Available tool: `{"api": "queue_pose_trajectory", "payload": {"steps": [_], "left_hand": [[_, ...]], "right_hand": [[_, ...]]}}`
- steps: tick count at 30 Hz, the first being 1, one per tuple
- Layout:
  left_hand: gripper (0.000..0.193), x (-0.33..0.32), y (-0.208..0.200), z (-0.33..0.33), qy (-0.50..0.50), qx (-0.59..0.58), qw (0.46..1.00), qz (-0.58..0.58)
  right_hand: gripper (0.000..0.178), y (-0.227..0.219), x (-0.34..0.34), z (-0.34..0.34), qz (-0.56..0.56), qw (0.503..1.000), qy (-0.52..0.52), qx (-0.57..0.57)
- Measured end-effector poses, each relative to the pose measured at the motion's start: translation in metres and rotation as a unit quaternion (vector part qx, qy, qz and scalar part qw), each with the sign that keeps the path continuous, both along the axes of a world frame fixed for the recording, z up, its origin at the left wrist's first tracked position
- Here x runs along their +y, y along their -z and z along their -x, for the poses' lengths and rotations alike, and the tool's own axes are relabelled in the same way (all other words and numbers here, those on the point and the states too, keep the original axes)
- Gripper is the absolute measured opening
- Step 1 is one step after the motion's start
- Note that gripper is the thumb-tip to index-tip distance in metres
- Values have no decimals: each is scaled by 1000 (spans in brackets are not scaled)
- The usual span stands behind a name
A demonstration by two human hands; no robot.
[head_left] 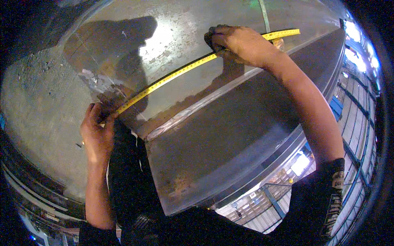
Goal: The person measures and marks a large metal sheet using a tape measure, a metal ruler, and a marker. They repeatedly position the tools, take measurements, and draw lines on the sheet's surface.
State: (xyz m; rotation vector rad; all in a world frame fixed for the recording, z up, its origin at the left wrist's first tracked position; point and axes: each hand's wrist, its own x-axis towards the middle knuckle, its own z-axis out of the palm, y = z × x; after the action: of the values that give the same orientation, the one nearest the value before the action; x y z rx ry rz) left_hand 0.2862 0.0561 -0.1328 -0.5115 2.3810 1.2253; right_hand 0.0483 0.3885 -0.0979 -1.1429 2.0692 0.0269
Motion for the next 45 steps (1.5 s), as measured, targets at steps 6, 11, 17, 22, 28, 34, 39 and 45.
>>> {"api": "queue_pose_trajectory", "payload": {"steps": [6, 11, 17, 22, 28, 34, 39, 45], "left_hand": [[25, 3, 4, -2, 2, 23, 999, 43], [29, 10, -6, 15, 6, -8, 1000, 8], [24, 16, -2, 16, 8, 37, 999, 1], [22, 12, -2, 17, 6, 37, 999, -20], [18, 12, 0, 14, 1, 38, 999, -31], [21, 12, 0, 14, 1, 51, 998, -29], [25, 10, -1, 14, 2, 29, 999, -42], [25, 8, -6, 19, 40, -16, 999, -10]], "right_hand": [[27, -4, 3, -1, -29, 1000, 2, -4], [28, 0, 24, 3, 60, 996, -18, 70], [28, 6, 31, 8, 60, 996, -21, 65], [27, -7, 27, 8, 62, 997, -5, 55], [32, -8, 24, 10, -11, 999, 15, 41], [33, -6, 28, 7, 7, 997, -2, 71], [31, -5, 28, 8, 4, 997, 10, 72], [30, -6, 28, 8, -9, 997, 8, 76]]}}
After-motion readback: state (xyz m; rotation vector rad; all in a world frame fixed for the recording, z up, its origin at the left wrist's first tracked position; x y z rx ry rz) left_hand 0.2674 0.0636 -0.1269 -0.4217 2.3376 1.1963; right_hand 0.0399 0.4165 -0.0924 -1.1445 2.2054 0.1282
